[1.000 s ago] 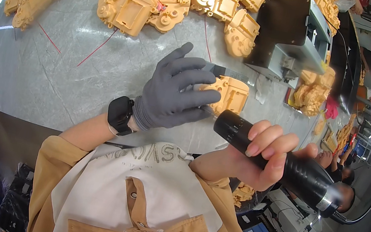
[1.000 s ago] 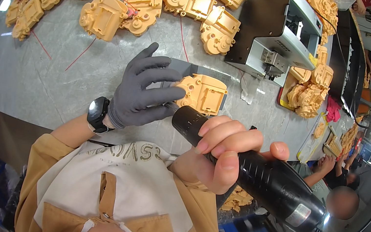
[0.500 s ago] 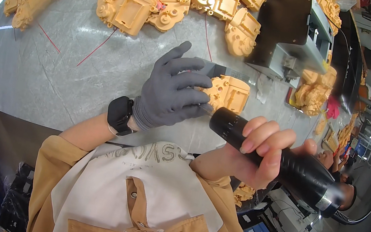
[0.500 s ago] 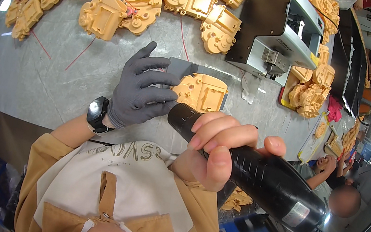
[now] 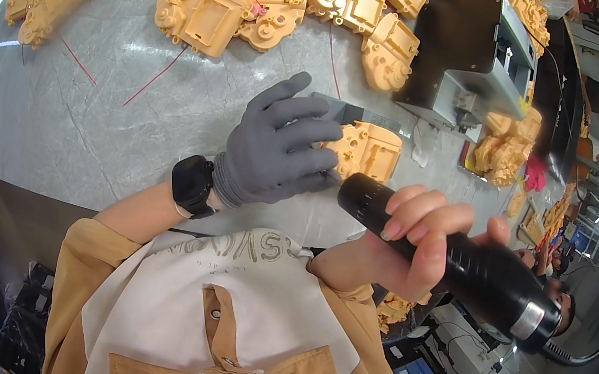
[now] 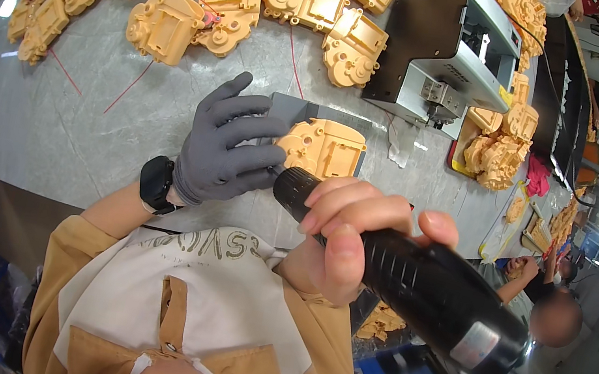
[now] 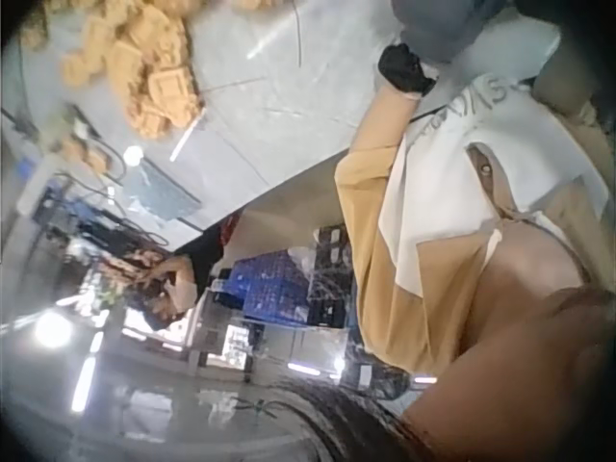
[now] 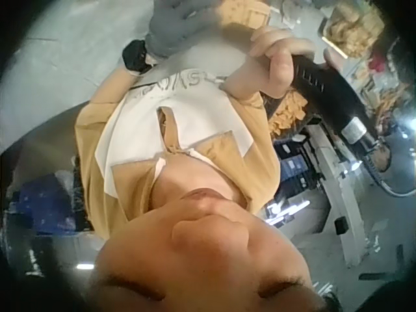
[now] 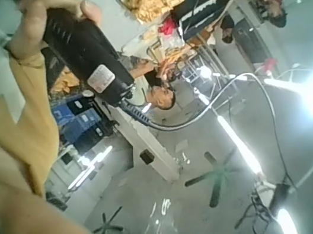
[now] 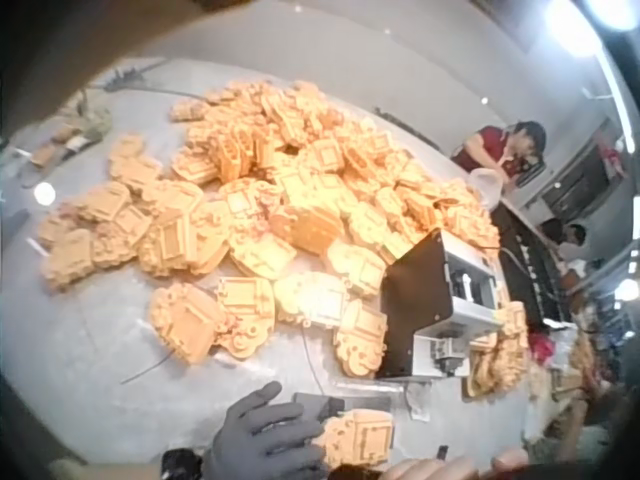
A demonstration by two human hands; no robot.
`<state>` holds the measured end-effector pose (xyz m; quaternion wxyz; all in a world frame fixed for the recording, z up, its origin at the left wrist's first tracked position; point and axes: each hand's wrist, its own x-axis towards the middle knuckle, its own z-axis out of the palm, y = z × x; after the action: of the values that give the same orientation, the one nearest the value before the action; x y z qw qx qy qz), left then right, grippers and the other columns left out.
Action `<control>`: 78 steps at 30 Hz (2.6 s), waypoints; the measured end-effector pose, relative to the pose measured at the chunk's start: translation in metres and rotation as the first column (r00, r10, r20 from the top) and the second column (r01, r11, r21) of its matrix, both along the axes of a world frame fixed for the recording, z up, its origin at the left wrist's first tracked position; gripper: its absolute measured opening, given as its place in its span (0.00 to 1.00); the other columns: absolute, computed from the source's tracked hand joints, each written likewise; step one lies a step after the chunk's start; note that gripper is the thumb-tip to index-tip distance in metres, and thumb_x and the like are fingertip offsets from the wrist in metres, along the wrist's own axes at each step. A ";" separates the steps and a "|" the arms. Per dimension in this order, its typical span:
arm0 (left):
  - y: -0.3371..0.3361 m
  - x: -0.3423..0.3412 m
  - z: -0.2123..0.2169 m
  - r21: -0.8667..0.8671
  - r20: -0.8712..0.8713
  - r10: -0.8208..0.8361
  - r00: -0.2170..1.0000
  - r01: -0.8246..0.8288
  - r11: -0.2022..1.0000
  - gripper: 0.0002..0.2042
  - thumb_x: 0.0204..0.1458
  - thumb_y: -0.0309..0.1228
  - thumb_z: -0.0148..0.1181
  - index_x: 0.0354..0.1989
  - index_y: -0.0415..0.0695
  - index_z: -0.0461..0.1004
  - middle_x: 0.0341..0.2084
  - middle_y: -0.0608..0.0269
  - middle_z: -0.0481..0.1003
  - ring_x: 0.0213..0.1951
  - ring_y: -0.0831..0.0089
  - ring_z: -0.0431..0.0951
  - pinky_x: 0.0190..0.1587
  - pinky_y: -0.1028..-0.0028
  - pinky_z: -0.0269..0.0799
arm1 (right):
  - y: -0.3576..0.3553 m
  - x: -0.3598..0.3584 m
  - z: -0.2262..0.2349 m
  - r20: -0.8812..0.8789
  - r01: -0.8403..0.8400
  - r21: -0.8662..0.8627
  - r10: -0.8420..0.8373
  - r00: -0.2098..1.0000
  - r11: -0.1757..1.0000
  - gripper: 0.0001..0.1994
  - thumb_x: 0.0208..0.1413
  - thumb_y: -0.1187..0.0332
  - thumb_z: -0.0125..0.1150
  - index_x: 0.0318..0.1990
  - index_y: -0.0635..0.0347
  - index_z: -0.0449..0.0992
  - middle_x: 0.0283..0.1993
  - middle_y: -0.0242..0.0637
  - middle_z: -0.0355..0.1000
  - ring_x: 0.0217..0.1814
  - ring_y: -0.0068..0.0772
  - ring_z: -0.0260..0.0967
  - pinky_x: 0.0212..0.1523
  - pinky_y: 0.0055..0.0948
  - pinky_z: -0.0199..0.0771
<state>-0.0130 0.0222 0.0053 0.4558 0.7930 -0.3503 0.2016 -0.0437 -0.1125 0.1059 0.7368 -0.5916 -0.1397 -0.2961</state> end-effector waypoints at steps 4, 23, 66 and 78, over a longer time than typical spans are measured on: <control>-0.007 0.001 0.007 -0.024 -0.148 0.076 0.986 -0.080 0.996 0.32 0.33 0.48 0.66 0.48 0.48 0.65 0.45 0.60 0.66 0.46 0.60 0.66 0.58 0.54 0.54 | -0.008 0.007 0.007 0.082 0.128 0.059 -0.133 0.988 0.990 0.29 0.46 0.77 0.50 0.56 0.56 0.47 0.20 0.37 0.60 0.15 0.32 0.60 0.22 0.35 0.66; -0.014 0.000 -0.005 0.086 -0.305 -0.001 0.952 0.028 0.996 0.33 0.30 0.47 0.66 0.47 0.46 0.65 0.43 0.59 0.67 0.47 0.64 0.66 0.57 0.56 0.56 | -0.021 0.043 -0.013 -0.069 0.193 -0.038 -0.195 0.978 0.980 0.27 0.44 0.80 0.49 0.52 0.61 0.46 0.19 0.39 0.62 0.14 0.29 0.59 0.21 0.31 0.67; -0.003 0.001 0.002 -0.150 -0.262 -0.088 0.961 0.050 0.988 0.13 0.34 0.29 0.66 0.31 0.52 0.73 0.34 0.68 0.71 0.43 0.62 0.68 0.58 0.52 0.54 | -0.018 0.017 -0.002 -0.046 0.010 0.286 0.003 0.999 0.958 0.28 0.46 0.76 0.46 0.58 0.56 0.52 0.21 0.33 0.57 0.15 0.28 0.57 0.21 0.31 0.62; 0.004 -0.008 0.053 -0.758 -0.476 -0.877 0.069 -0.539 0.369 0.10 0.54 0.29 0.45 0.31 0.36 0.71 0.34 0.52 0.72 0.40 0.65 0.70 0.45 0.64 0.66 | 0.006 0.010 0.010 0.194 -0.117 0.344 0.051 0.980 0.932 0.24 0.52 0.72 0.51 0.56 0.59 0.52 0.23 0.31 0.59 0.19 0.24 0.61 0.24 0.26 0.64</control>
<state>-0.0214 0.0264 0.0580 0.9173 0.2245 0.1001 -0.3134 -0.0339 -0.1069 0.1164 0.8274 -0.4133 -0.1760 -0.3371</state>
